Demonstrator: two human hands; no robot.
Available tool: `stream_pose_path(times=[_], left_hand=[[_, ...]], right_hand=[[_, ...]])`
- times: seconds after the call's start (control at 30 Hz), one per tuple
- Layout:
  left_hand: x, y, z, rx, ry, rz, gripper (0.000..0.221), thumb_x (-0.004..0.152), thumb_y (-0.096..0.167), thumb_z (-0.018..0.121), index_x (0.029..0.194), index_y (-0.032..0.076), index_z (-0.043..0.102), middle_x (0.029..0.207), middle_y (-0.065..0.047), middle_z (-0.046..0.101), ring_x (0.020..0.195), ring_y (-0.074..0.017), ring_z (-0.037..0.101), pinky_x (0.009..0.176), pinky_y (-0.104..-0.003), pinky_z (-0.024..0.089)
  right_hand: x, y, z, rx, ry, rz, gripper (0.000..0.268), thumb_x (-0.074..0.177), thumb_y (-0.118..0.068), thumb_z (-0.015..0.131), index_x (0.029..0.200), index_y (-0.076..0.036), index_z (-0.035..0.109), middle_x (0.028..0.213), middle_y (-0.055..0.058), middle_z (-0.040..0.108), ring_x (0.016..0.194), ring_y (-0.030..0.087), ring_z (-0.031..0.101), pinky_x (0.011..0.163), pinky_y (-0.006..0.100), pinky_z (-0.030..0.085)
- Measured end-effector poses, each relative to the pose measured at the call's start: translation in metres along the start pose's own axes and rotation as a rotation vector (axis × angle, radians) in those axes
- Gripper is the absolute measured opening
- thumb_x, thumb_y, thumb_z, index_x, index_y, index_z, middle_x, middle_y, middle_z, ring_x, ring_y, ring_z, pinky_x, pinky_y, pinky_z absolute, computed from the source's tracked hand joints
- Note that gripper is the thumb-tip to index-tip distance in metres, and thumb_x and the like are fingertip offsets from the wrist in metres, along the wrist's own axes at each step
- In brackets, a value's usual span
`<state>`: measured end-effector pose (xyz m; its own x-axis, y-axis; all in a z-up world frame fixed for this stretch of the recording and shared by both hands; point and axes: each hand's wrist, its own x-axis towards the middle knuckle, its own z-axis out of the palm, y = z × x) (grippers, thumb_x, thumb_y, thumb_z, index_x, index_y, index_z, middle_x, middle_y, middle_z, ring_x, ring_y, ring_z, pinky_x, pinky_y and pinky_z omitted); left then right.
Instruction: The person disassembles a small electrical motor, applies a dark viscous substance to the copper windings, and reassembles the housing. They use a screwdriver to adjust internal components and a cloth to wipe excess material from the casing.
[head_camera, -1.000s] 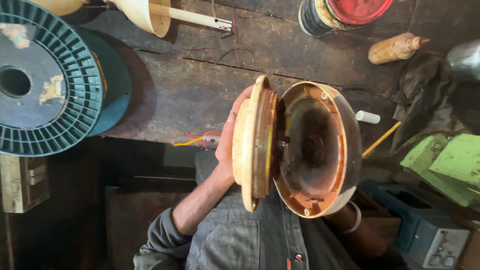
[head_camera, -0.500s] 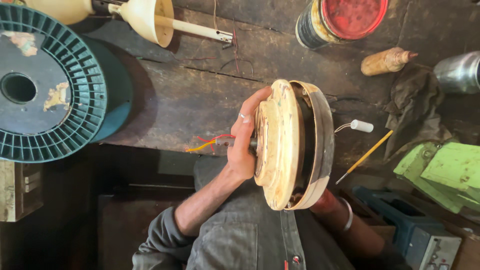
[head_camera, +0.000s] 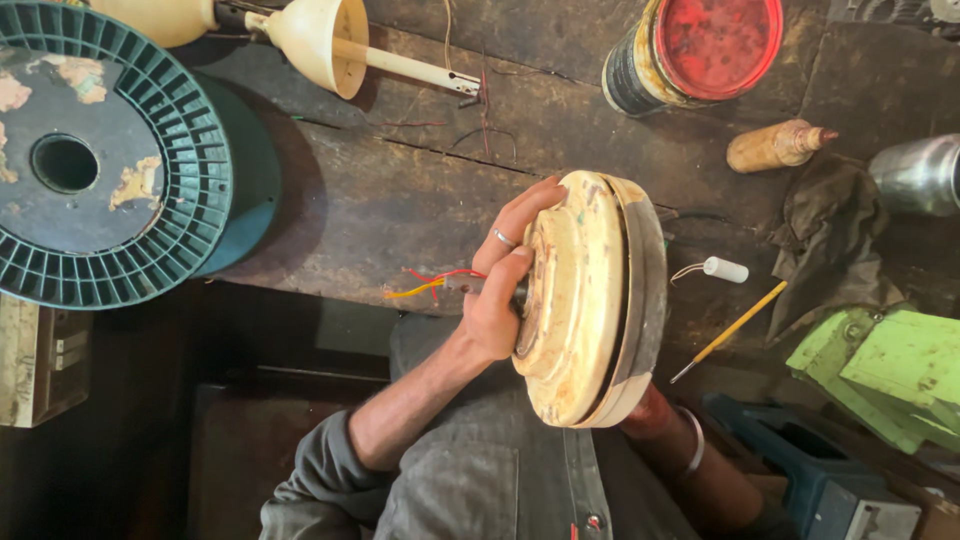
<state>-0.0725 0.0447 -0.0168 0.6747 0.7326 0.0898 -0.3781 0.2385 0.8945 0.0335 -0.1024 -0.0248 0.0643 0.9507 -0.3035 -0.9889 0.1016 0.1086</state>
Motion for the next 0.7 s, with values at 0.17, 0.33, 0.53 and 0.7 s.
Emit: stream_pose_path(times=[0.17,0.33,0.53,0.7], left_hand=[[0.000,0.005,0.002,0.037,-0.010,0.029,0.056,0.099,0.021,0.039,0.148,-0.001,0.054,0.165,-0.023,0.043,0.152,-0.0328,0.040,0.134,-0.044,0.028],[-0.002,0.013,0.003,0.116,-0.056,0.045,0.054,0.101,0.021,0.039,0.149,0.001,0.052,0.165,-0.023,0.041,0.153,-0.0331,0.040,0.135,-0.044,0.028],[0.002,0.021,0.001,0.170,-0.111,0.053,0.051,0.104,0.021,0.037,0.149,0.002,0.052,0.166,-0.023,0.041,0.153,-0.0339,0.041,0.133,-0.045,0.030],[0.003,0.015,-0.006,0.215,-0.096,0.061,0.051,0.104,0.022,0.037,0.149,0.002,0.052,0.163,-0.022,0.043,0.154,-0.0339,0.043,0.131,-0.044,0.032]], right_hand=[[-0.001,0.001,-0.001,-0.001,0.003,0.004,0.071,0.103,-0.058,0.047,0.158,-0.013,0.041,0.160,0.014,0.041,0.147,0.039,0.039,0.119,0.062,0.034],[-0.003,0.002,-0.002,0.002,0.014,0.012,0.072,0.103,-0.059,0.047,0.158,-0.013,0.041,0.160,0.014,0.041,0.147,0.039,0.039,0.119,0.062,0.034],[0.002,0.005,-0.006,-0.017,0.004,0.011,0.073,0.102,-0.060,0.047,0.158,-0.013,0.041,0.160,0.014,0.042,0.147,0.039,0.039,0.119,0.061,0.034],[0.014,0.005,-0.008,-0.059,0.006,0.005,0.074,0.102,-0.060,0.047,0.158,-0.013,0.041,0.161,0.014,0.042,0.147,0.038,0.039,0.119,0.061,0.034]])
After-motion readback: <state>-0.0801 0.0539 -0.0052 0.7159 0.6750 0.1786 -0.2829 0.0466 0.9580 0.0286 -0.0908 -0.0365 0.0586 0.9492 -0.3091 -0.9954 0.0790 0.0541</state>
